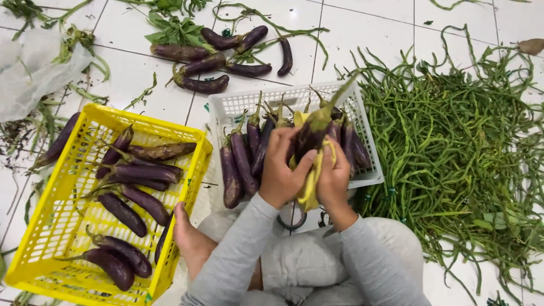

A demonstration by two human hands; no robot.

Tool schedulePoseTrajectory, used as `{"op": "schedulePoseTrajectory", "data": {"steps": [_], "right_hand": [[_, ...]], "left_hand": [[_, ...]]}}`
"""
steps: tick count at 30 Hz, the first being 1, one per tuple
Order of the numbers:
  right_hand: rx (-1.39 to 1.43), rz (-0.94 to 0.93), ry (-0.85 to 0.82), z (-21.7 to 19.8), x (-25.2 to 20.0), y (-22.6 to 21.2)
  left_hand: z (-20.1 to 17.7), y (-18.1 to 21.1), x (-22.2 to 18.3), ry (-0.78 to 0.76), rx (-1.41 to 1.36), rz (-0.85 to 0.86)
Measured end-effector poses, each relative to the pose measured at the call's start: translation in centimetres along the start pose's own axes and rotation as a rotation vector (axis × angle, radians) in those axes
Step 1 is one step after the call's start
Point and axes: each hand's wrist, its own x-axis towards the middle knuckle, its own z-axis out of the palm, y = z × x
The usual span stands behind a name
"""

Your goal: The person is sitting on the floor, cleaning eggplants by wiping them with a yellow cloth and transferring them from a white crate to a yellow crate.

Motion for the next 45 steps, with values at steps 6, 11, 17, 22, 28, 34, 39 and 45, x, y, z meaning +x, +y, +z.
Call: {"op": "schedulePoseTrajectory", "data": {"steps": [6,11,17,22,28,34,39,45], "right_hand": [[-0.062,-0.034,0.016,0.3,-0.2,-1.6],[0.172,0.024,0.063,-0.6,-0.7,0.4],[0.146,0.019,-0.152,2.3,-3.3,-5.4],[0.059,-0.103,-0.38,2.8,-3.1,-4.6],[0.182,0.211,-0.029,-0.2,-0.7,1.9],[0.005,-0.102,-0.318,2.7,-4.8,-2.3],[0.09,-0.345,-0.452,4.2,-3.3,-4.1],[0.219,0.068,-0.189,0.6,-0.3,-1.8]], "left_hand": [[-1.1,-0.2,0.3,0.092,-0.317,-0.313],[0.0,1.3,-0.8,-0.024,-0.263,-0.306],[0.3,-1.6,-0.5,0.057,-0.232,-0.276],[-1.1,-1.6,-0.1,0.138,-0.185,-0.277],[0.7,0.0,-1.4,-0.09,-0.094,-0.267],[0.9,-5.4,-1.4,0.22,-0.456,-0.586],[-0.5,-6.6,-2.9,0.163,-0.366,-0.266],[-0.9,-0.4,-2.3,-0.154,-0.353,-0.321]]}}
